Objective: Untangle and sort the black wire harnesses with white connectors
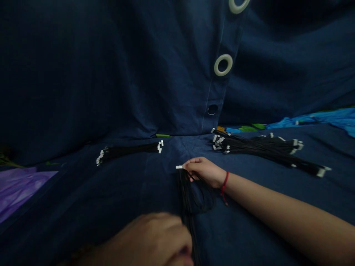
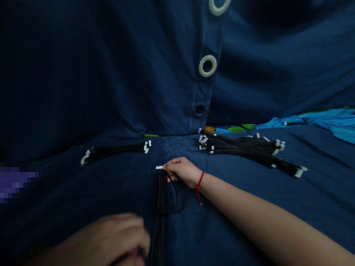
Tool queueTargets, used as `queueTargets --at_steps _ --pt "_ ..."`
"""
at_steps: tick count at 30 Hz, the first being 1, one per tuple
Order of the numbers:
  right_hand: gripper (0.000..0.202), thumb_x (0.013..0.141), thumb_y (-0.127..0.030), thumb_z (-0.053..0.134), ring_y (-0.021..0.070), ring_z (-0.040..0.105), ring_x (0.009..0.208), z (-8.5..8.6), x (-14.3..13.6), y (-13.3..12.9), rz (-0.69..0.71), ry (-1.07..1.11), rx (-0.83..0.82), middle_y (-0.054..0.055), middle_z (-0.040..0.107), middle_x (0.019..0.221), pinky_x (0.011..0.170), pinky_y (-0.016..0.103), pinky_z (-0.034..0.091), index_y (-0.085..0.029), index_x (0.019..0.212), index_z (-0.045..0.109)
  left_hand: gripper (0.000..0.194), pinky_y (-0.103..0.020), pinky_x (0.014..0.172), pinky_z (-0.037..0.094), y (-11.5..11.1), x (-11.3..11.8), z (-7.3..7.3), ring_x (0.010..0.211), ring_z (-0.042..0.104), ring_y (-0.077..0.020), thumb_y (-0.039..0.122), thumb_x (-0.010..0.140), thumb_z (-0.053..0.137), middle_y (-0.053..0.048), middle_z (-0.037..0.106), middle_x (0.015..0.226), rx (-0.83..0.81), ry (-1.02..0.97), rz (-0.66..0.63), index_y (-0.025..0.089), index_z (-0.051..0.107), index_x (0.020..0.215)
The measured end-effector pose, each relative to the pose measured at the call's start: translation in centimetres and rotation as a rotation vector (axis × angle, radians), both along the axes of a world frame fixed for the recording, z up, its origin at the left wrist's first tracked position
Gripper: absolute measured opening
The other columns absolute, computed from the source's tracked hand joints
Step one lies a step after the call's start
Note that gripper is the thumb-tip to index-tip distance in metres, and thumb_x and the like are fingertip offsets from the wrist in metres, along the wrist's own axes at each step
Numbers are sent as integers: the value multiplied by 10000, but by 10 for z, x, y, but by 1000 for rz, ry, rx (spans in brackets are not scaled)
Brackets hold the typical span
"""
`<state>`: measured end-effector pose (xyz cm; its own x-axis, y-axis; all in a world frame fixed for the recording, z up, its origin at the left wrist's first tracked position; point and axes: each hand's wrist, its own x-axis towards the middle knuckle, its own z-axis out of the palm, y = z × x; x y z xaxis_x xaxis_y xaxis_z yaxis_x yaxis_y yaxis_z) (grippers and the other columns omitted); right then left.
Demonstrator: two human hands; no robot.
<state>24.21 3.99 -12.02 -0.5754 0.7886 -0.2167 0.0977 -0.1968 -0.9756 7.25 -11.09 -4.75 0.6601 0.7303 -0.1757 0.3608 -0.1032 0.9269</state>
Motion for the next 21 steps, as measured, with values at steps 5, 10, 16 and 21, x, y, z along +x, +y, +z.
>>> queueTargets --at_steps 5,10,16,21 --pt "225 863 -300 484 123 570 731 -3 0 2 5 14 31 38 573 914 633 294 486 -125 994 539 164 -446 850 341 28 38 -16 959 473 -297 281 719 606 -91 579 949 556 564 68 173 608 843" --pt "202 864 -293 485 103 560 666 -3 5 -4 28 18 63 21 574 846 589 264 480 -119 946 547 40 -411 815 311 35 40 -14 859 483 -222 158 731 562 -28 588 863 767 653 -80 191 573 751" --pt "168 858 -269 498 78 538 586 -3 5 -19 144 6 67 -6 565 752 539 231 468 -113 875 556 67 -333 806 315 69 3 -6 857 467 -165 216 803 499 -4 544 852 960 465 85 188 493 743" --pt "162 860 -259 496 54 496 504 -2 4 -28 172 -17 96 -34 532 667 472 193 436 -111 818 548 386 -296 732 400 84 -3 -31 834 513 -180 491 718 555 -29 559 903 880 508 0 189 499 952"
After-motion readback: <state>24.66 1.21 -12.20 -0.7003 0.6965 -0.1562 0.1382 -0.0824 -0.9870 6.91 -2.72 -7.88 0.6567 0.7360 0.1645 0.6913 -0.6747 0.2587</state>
